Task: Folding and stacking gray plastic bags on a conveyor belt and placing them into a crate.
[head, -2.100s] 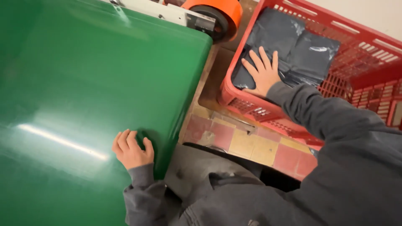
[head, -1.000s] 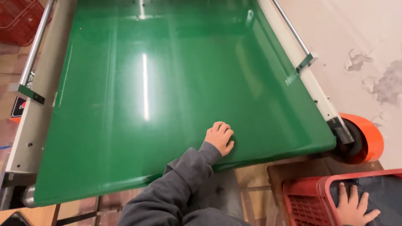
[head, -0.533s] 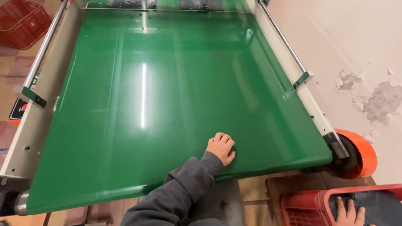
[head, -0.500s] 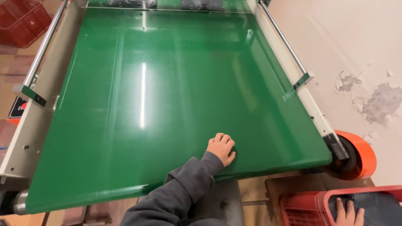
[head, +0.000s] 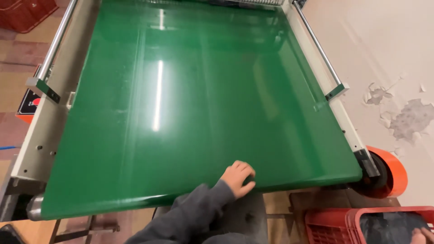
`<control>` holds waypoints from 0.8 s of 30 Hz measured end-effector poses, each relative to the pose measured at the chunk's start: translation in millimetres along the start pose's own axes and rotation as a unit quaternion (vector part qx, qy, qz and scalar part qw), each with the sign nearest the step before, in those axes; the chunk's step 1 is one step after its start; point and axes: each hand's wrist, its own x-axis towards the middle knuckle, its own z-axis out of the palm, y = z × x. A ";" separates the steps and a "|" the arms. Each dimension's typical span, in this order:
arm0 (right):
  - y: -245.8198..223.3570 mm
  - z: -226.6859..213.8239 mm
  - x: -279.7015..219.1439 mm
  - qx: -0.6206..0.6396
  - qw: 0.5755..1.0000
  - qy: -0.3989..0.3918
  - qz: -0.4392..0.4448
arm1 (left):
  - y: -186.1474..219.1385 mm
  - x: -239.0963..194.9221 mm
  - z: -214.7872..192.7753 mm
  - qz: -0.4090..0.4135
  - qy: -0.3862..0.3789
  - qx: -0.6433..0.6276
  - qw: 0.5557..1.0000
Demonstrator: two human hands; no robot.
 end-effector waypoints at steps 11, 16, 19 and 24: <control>-345.1 164.8 -80.8 0.418 0.898 -0.060 0.119 | 4.3 -142.1 -80.2 -0.318 -0.142 -0.283 0.894; -346.4 203.8 -99.2 0.425 0.878 -0.107 0.192 | 29.7 -130.6 -111.9 -0.267 -0.111 -0.176 0.941; -316.9 220.0 -105.4 0.460 0.849 -0.123 0.229 | 39.6 -112.7 -116.6 -0.164 -0.102 -0.107 0.975; -296.9 238.6 -112.3 0.481 0.820 -0.124 0.284 | 31.2 -88.3 -89.1 -0.029 -0.135 0.064 0.988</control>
